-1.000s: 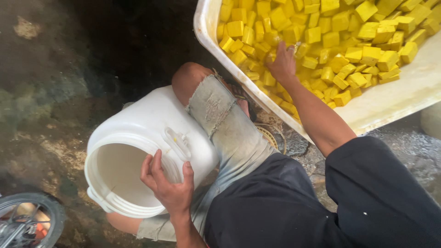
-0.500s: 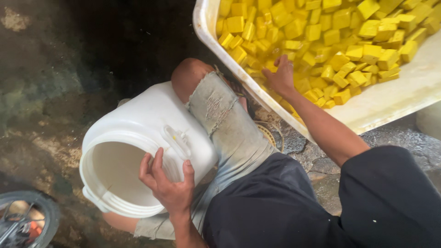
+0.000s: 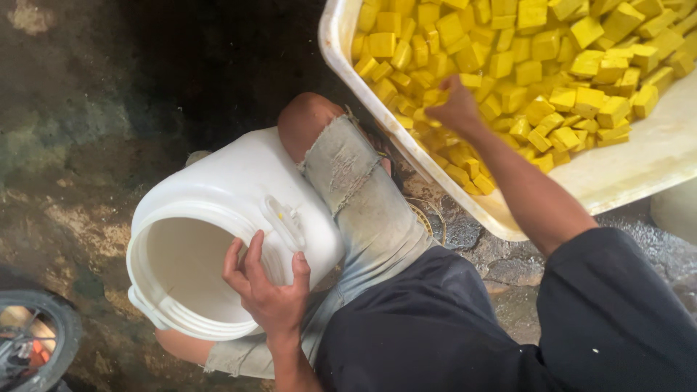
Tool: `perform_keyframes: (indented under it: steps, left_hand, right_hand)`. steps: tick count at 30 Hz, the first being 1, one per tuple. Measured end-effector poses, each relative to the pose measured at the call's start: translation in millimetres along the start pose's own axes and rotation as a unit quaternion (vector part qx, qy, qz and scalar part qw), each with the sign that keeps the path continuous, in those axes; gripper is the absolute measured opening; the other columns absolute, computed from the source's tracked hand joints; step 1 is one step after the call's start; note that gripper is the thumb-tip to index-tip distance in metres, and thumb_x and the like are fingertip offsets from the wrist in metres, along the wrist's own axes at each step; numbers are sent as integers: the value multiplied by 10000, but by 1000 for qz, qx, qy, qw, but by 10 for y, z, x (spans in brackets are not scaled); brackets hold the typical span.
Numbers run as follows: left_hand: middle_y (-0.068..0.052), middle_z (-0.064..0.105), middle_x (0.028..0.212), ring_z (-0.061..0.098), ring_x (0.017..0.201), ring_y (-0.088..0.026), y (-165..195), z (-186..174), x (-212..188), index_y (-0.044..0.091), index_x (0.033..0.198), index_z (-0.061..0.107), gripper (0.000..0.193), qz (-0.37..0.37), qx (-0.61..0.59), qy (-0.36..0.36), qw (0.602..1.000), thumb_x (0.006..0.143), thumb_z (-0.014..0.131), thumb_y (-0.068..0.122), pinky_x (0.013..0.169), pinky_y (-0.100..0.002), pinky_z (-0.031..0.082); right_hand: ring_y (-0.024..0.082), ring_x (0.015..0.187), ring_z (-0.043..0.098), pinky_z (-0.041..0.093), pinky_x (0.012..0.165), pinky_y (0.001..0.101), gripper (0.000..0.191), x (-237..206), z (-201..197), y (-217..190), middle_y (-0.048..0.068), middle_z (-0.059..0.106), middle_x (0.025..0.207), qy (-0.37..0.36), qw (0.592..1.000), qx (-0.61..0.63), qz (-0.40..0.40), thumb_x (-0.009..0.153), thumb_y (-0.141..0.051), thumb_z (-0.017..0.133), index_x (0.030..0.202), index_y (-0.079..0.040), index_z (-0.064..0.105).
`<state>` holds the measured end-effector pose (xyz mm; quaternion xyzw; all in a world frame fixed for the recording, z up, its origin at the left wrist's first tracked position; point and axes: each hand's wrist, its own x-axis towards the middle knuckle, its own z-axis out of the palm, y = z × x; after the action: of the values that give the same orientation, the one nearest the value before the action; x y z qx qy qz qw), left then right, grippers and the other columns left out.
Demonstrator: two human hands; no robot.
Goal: The person sits on the ground and transfers yellow blocks by hand from a large white tub into a white plastic bucket, placing and arranging them inside the bucket. They repeatedly grab handfuls of blocks from the tub and pack them into the bucket throughout the clip.
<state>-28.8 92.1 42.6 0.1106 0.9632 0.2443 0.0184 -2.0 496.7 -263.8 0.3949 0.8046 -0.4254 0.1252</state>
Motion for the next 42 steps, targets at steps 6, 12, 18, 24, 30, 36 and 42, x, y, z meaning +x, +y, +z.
perform_keyframes:
  steps: [6, 12, 18, 24, 30, 36, 42]
  left_hand:
    - [-152, 408, 1444, 556, 1343, -367, 35, 5, -1, 69, 1357, 619, 577, 5, 8, 1, 1000, 849, 762, 302, 1034, -478, 553]
    - [-158, 435, 1428, 625, 1235, -349, 88, -23, 2, 71, 1343, 628, 575, -13, -4, 9, 1000, 845, 772, 321, 974, -464, 556]
    - [-152, 440, 1434, 646, 1215, -337, 85, -3, -3, 73, 1336, 629, 557, 1, 0, 13, 1000, 854, 775, 312, 976, -458, 558]
    - [-149, 442, 1430, 660, 1197, -329, 120, -21, 4, 71, 1319, 640, 537, 9, -3, 13, 1000, 846, 780, 285, 960, -447, 568]
    - [-148, 459, 1418, 670, 1147, -328, 107, -8, -19, 80, 1305, 652, 529, 6, -10, 27, 1000, 830, 788, 268, 941, -439, 575]
    - [-152, 457, 1419, 666, 1088, -316, 89, 5, -32, 79, 1309, 654, 524, 18, -13, 26, 999, 840, 793, 266, 924, -436, 568]
    - [-150, 461, 1413, 665, 1068, -312, 102, 3, -21, 79, 1298, 664, 519, 14, -10, 25, 1000, 830, 795, 263, 910, -434, 568]
  right_hand:
    - [397, 1109, 589, 518, 915, 477, 549, 432, -564, 25, 203, 614, 1174, 160, 971, -44, -175, 817, -152, 823, 1254, -61, 504]
    - [434, 1107, 541, 486, 914, 521, 503, 274, -375, 59, 218, 591, 1164, 171, 956, -99, -218, 873, -148, 820, 1257, -41, 513]
    - [436, 1075, 585, 492, 914, 523, 529, 218, -394, 161, 230, 615, 1143, 135, 971, -84, -177, 835, -200, 808, 1264, -49, 536]
    - [492, 1046, 605, 500, 859, 558, 575, 169, -416, 62, 288, 567, 1231, 129, 970, -175, -110, 896, -254, 804, 1372, -119, 511]
    - [518, 1050, 592, 499, 864, 570, 736, 135, -269, 9, 314, 571, 1176, 52, 976, -194, -82, 781, -268, 848, 1386, -123, 454]
    - [430, 1110, 649, 527, 957, 509, 554, 182, -523, 201, 222, 669, 1158, 31, 975, -112, -188, 892, -183, 781, 1358, -99, 493]
    - [455, 1110, 601, 507, 931, 513, 712, -64, -501, 277, 270, 610, 1198, -19, 953, -129, -272, 770, -128, 834, 1386, -91, 479]
